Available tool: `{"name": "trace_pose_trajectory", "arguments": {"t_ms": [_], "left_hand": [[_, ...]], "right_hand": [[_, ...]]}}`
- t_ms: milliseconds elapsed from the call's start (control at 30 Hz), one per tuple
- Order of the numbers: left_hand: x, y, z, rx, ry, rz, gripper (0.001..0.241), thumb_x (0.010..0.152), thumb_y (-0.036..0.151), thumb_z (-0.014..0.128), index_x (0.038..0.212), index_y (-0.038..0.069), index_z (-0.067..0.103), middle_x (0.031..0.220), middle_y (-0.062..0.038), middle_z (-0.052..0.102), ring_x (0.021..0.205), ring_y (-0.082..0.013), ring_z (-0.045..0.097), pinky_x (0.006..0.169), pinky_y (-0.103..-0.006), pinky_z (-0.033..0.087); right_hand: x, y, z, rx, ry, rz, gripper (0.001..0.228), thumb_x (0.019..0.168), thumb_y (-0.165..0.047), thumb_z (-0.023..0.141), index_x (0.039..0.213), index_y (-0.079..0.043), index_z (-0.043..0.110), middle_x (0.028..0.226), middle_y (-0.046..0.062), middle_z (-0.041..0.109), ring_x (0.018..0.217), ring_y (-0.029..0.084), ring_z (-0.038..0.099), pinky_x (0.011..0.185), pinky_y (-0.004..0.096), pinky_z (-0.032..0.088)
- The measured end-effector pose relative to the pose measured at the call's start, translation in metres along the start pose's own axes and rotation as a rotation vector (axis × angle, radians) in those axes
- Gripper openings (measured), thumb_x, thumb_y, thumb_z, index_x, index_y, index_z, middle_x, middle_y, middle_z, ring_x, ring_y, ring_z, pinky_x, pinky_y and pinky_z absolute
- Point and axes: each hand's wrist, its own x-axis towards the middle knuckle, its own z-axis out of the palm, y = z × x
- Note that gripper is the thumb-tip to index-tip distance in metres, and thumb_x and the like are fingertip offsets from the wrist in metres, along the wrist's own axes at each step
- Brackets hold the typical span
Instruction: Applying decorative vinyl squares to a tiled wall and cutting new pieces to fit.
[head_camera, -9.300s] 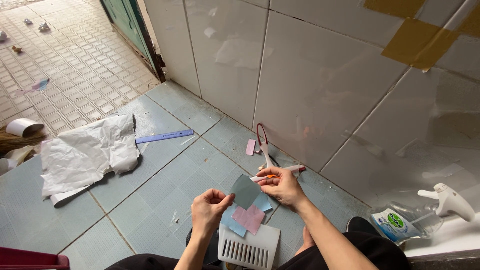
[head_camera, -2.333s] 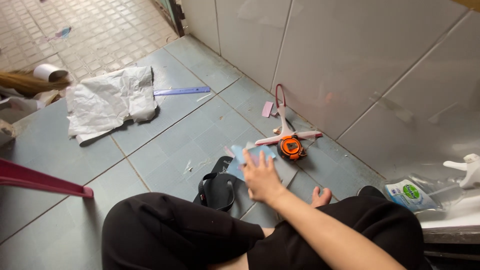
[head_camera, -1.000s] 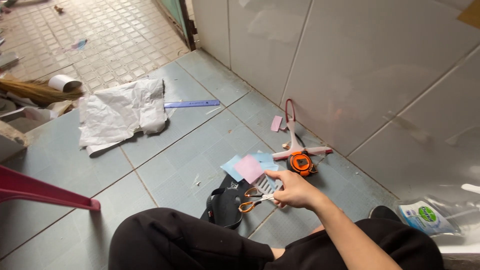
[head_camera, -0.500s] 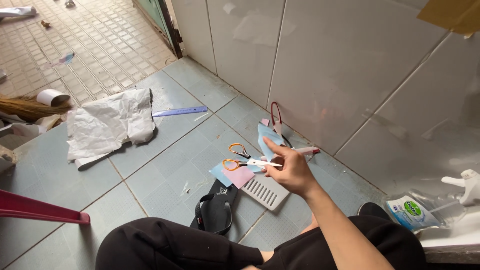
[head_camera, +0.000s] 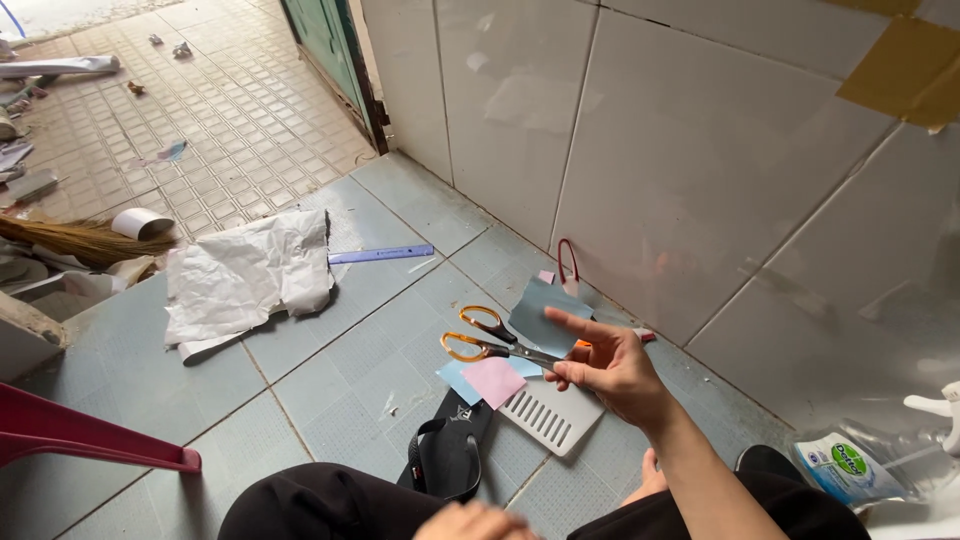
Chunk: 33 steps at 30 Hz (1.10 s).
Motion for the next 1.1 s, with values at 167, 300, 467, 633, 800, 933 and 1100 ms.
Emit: {"name": "trace_pose_trajectory", "arguments": {"t_ms": [167,300,467,633,800,933,1100], "left_hand": [[0.179,0.004,-0.133,0.080,0.208,-0.231,0.042,0.082,0.001,0.066,0.123,0.010,0.063,0.119,-0.012,0.068,0.110,-0.0329,0.067,0.092,-0.0418,0.052],[0.189,-0.035,-0.119,0.132,0.161,-0.206,0.051,0.077,-0.003,0.066,0.126,0.010,0.063,0.126,-0.016,0.068,0.117,-0.0376,0.065,0.094,-0.0438,0.050],[0.164,-0.063,-0.085,-0.425,-0.093,-0.553,0.052,0.083,0.001,0.067,0.133,0.014,0.061,0.121,-0.009,0.072,0.112,-0.0317,0.066,0.091,-0.0427,0.053],[0.148,-0.074,-0.062,-0.271,-0.230,-0.513,0.061,0.073,0.015,0.079,0.132,0.017,0.063,0.107,-0.006,0.077,0.101,-0.0295,0.069,0.085,-0.0425,0.052],[0.145,-0.088,-0.051,-0.022,-0.402,-0.761,0.045,0.077,0.026,0.076,0.122,0.022,0.069,0.092,-0.005,0.077,0.087,-0.0285,0.073,0.075,-0.0410,0.057],[0.138,-0.107,-0.033,-0.233,-0.080,-1.099,0.042,0.078,0.033,0.077,0.113,0.012,0.070,0.079,-0.005,0.080,0.073,-0.0206,0.077,0.069,-0.0343,0.058],[0.137,-0.109,-0.027,-0.679,0.088,-1.306,0.048,0.079,0.034,0.082,0.115,0.004,0.072,0.086,-0.008,0.082,0.074,-0.0155,0.076,0.065,-0.0280,0.058]], "right_hand": [[-0.003,0.000,0.003,-0.103,-0.078,0.107,0.057,0.085,0.010,0.071,0.140,0.003,0.061,0.089,0.014,0.076,0.081,0.018,0.074,0.072,0.030,0.062],[-0.003,0.001,0.005,-0.071,-0.161,0.143,0.056,0.084,0.008,0.072,0.139,0.002,0.061,0.095,0.012,0.078,0.081,0.015,0.072,0.074,0.030,0.063],[0.000,0.004,-0.003,-0.096,-0.142,0.226,0.054,0.085,0.007,0.070,0.138,0.001,0.064,0.091,0.013,0.079,0.077,0.015,0.072,0.072,0.029,0.063],[0.005,0.024,-0.002,-0.153,-0.172,0.337,0.054,0.086,0.008,0.069,0.140,0.001,0.065,0.089,0.013,0.078,0.076,0.016,0.075,0.071,0.028,0.063],[0.021,0.021,0.009,-0.214,0.035,0.208,0.073,0.087,0.004,0.070,0.155,-0.014,0.050,0.094,0.011,0.074,0.068,0.016,0.068,0.061,0.030,0.062],[0.019,0.027,-0.001,-0.284,0.284,0.082,0.065,0.088,0.000,0.069,0.145,-0.019,0.043,0.101,0.013,0.077,0.091,0.015,0.075,0.076,0.028,0.061],[0.012,0.035,0.012,-0.474,0.165,-0.123,0.037,0.081,0.012,0.056,0.108,-0.005,0.074,0.121,0.012,0.079,0.113,0.022,0.074,0.102,0.034,0.059]]}}
